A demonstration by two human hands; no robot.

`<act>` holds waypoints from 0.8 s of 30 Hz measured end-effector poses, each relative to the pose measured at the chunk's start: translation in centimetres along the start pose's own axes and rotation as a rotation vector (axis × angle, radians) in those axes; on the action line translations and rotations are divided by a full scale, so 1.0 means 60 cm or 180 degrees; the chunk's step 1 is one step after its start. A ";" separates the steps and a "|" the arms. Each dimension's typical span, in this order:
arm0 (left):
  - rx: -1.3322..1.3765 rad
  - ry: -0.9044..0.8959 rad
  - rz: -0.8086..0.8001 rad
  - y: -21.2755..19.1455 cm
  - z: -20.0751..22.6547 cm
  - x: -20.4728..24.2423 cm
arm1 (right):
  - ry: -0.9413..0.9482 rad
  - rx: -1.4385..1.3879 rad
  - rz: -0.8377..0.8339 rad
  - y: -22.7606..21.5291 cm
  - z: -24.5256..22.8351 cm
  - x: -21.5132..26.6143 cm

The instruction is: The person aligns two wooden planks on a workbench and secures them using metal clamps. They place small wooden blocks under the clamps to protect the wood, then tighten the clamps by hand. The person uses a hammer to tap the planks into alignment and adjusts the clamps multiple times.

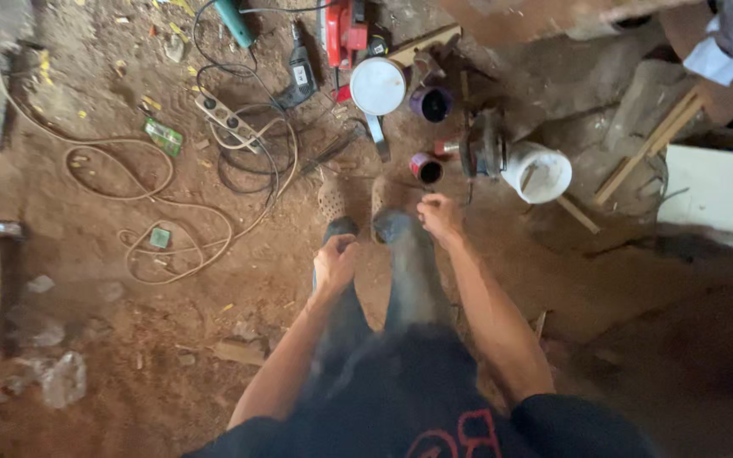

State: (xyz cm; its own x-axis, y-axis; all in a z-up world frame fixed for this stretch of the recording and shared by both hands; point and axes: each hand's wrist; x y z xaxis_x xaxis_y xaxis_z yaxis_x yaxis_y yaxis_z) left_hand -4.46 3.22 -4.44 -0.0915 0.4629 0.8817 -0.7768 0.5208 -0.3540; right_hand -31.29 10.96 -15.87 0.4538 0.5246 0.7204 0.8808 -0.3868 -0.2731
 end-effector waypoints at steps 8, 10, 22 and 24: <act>0.0625 0.0006 0.0109 0.089 0.090 -0.230 | -0.1177 0.1888 -0.0346 0.111 0.069 -0.424; 0.0878 0.0143 0.0146 0.115 0.098 -0.299 | -0.1375 0.2568 -0.0449 0.125 0.074 -0.535; 0.1168 -0.0057 0.0017 0.326 0.098 -0.565 | -0.2224 0.4729 -0.0441 0.180 0.129 -0.993; 0.1034 -0.0261 0.0066 0.333 0.081 -0.574 | -0.1911 0.4784 -0.0682 0.183 0.142 -1.023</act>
State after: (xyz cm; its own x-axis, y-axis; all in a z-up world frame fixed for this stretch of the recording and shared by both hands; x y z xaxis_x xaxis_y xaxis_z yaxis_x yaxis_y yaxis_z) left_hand -19.88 -5.79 -40.35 -0.1491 0.4048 0.9022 -0.9310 0.2499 -0.2660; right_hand -48.29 -19.04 -68.49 -0.0193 0.8104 0.5855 0.0999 0.5843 -0.8054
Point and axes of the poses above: each hand's wrist, its own x-axis away from the middle knuckle, its own y-axis out of the palm, z = x × y, and after that the axes turned 14 degrees about -y, right-handed
